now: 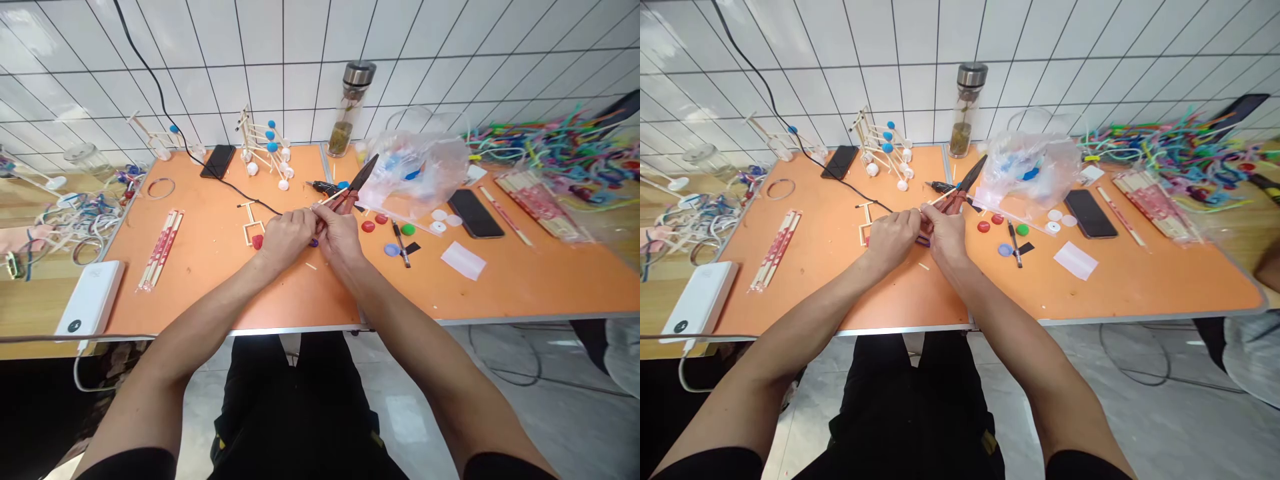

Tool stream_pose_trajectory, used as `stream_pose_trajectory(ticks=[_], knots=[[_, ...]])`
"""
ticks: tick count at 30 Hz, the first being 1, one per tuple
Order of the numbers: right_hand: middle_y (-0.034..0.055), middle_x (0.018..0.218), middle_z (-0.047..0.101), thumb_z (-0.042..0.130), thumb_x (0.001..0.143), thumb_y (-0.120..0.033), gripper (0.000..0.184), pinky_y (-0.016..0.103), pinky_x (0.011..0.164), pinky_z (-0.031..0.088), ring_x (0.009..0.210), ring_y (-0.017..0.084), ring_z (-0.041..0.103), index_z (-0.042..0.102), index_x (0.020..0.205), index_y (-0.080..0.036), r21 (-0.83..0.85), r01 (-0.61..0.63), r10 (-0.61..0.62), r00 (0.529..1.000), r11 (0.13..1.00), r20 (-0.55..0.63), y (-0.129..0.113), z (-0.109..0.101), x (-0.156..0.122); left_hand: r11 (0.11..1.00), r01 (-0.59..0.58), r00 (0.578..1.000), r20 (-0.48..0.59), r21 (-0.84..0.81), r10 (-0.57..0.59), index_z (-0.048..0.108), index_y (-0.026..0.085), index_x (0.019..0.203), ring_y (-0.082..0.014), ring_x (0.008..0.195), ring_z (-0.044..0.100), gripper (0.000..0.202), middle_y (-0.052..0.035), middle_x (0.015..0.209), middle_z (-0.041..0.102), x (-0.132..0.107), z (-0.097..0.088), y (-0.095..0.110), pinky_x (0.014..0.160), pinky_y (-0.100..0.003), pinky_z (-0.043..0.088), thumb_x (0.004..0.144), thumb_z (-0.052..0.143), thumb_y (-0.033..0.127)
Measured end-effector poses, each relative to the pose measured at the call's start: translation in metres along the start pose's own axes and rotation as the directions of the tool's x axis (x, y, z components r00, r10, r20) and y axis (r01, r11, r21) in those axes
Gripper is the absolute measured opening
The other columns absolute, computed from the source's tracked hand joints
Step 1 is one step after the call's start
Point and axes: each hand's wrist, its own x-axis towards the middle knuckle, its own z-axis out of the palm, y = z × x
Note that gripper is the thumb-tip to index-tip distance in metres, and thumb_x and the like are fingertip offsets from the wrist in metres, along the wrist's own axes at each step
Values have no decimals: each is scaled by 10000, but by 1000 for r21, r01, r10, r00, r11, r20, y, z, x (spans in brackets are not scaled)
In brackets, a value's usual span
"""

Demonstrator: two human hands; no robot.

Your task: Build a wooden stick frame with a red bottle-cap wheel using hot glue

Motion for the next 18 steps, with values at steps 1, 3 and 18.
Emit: stream_pose_trajectory(ticks=[1,3,18], knots=[[-135,661,501,905,651,-125,488,182,529,476,572,57,500,460,794,-268,1,-16,16,1000,1000,8,-1,-1,1,998,35,999,-12,-46,-35,791,99,1319,-399,1170,852,426,-253,1200,861,1,1,-3,831,-421,550,1182,388,117],[-120,658,547,935,681,-117,460,183,544,514,584,68,558,511,796,-254,-13,-55,56,998,998,20,-3,-5,2,966,119,991,-35,-228,-131,805,141,1243,-386,1113,864,294,-204,1186,881,5,3,-11,830,-415,571,1166,523,172],[-95,638,653,925,745,-158,307,187,544,540,558,75,632,641,837,-228,-159,10,3,996,987,85,-1,-6,-2,22,431,899,427,-902,-100,816,107,828,-117,555,757,229,-64,694,817,17,-14,-38,555,-193,580,1056,794,118]])
